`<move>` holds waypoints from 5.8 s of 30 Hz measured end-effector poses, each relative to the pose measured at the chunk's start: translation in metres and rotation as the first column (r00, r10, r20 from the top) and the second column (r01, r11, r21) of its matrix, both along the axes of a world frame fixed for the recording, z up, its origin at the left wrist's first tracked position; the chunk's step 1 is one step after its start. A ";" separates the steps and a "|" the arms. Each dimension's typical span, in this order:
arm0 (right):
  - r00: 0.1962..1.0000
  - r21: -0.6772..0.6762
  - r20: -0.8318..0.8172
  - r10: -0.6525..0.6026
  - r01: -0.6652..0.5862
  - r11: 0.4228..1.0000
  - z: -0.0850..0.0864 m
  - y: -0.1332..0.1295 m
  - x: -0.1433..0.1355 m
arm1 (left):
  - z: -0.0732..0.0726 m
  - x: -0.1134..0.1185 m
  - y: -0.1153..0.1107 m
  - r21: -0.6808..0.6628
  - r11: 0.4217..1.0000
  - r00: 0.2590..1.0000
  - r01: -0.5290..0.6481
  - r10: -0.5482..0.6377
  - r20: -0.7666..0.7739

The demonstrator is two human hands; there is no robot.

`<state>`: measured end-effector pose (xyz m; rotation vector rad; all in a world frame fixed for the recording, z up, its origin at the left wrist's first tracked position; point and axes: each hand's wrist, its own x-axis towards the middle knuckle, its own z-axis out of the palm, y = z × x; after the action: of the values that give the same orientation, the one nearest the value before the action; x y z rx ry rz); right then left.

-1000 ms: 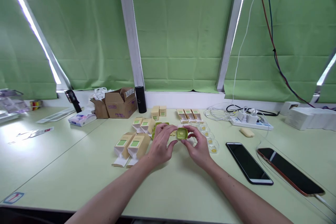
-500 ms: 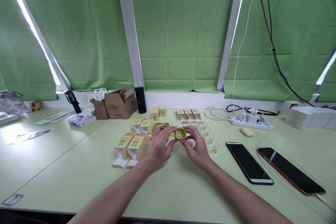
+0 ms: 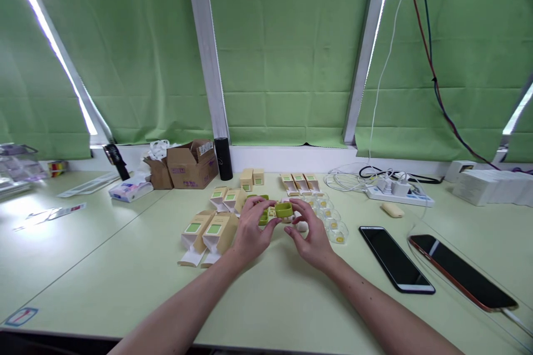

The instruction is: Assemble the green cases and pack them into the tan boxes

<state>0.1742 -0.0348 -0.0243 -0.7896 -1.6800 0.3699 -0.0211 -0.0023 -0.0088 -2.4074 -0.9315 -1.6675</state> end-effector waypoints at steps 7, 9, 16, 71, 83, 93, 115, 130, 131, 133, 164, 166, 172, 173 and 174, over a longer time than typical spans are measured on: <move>0.998 0.034 0.032 -0.048 0.047 0.998 -0.007 0.005 0.000 | -0.004 0.003 0.001 -0.135 0.991 0.995 0.013 0.001 0.098; 0.997 0.043 0.039 -0.066 0.064 0.997 -0.008 0.006 0.000 | -0.004 0.003 0.001 -0.136 0.991 0.995 0.015 -0.001 0.101; 0.994 0.041 0.057 -0.096 0.093 0.995 -0.009 0.007 -0.001 | -0.004 0.007 -0.003 -0.196 0.980 0.997 0.041 -0.028 0.067; 1.000 -0.014 0.011 -0.008 0.008 1.000 0.002 -0.001 0.001 | 0.002 0.007 -0.008 -0.166 0.979 0.993 0.120 -0.121 0.002; 1.000 -0.002 0.012 0.000 0.000 1.000 0.001 0.000 0.001 | 0.002 0.007 -0.007 -0.187 0.975 0.993 0.117 -0.115 0.026; 1.000 0.010 0.015 0.008 -0.008 1.000 0.001 0.001 0.001 | 0.002 0.007 -0.007 -0.262 0.947 0.978 0.186 -0.153 0.142; 0.987 -0.095 -0.135 0.085 -0.099 0.991 0.004 -0.003 -0.006 | 0.000 0.006 -0.005 -0.314 0.915 0.958 0.253 -0.191 0.216; 0.996 -0.080 0.004 0.085 -0.084 0.993 0.004 0.000 -0.002 | -0.001 0.002 -0.002 -0.380 0.887 0.964 0.264 -0.231 0.129; 0.997 -0.065 0.017 0.075 -0.073 0.995 0.004 0.000 -0.002 | -0.002 0.002 -0.002 -0.377 0.888 0.964 0.264 -0.235 0.121; 0.998 -0.029 0.029 0.055 -0.054 0.998 0.004 0.001 -0.001 | -0.002 0.001 -0.001 -0.360 0.897 0.966 0.259 -0.238 0.100; 0.849 0.536 0.217 -0.482 0.310 0.786 0.010 0.000 0.004 | -0.002 0.009 -0.009 0.064 0.990 0.982 0.126 -0.115 -0.151; 0.846 0.539 0.215 -0.489 0.314 0.781 0.011 -0.001 0.004 | -0.002 0.009 -0.009 0.069 0.990 0.981 0.123 -0.111 -0.158; 0.844 0.533 0.229 -0.486 0.309 0.788 0.010 -0.001 0.004 | -0.004 0.009 -0.008 0.066 0.991 0.980 0.118 -0.105 -0.170; 0.843 0.531 0.229 -0.486 0.311 0.789 0.010 -0.001 0.004 | -0.004 0.008 -0.008 0.066 0.991 0.980 0.116 -0.104 -0.172; 0.843 0.529 0.229 -0.487 0.312 0.789 0.010 -0.001 0.004 | -0.004 0.008 -0.008 0.064 0.991 0.979 0.114 -0.101 -0.176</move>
<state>0.1780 -0.0355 -0.0145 -0.8481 -1.7659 -0.5123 -0.0127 -0.0104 -0.0132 -2.5438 -0.7144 -1.4662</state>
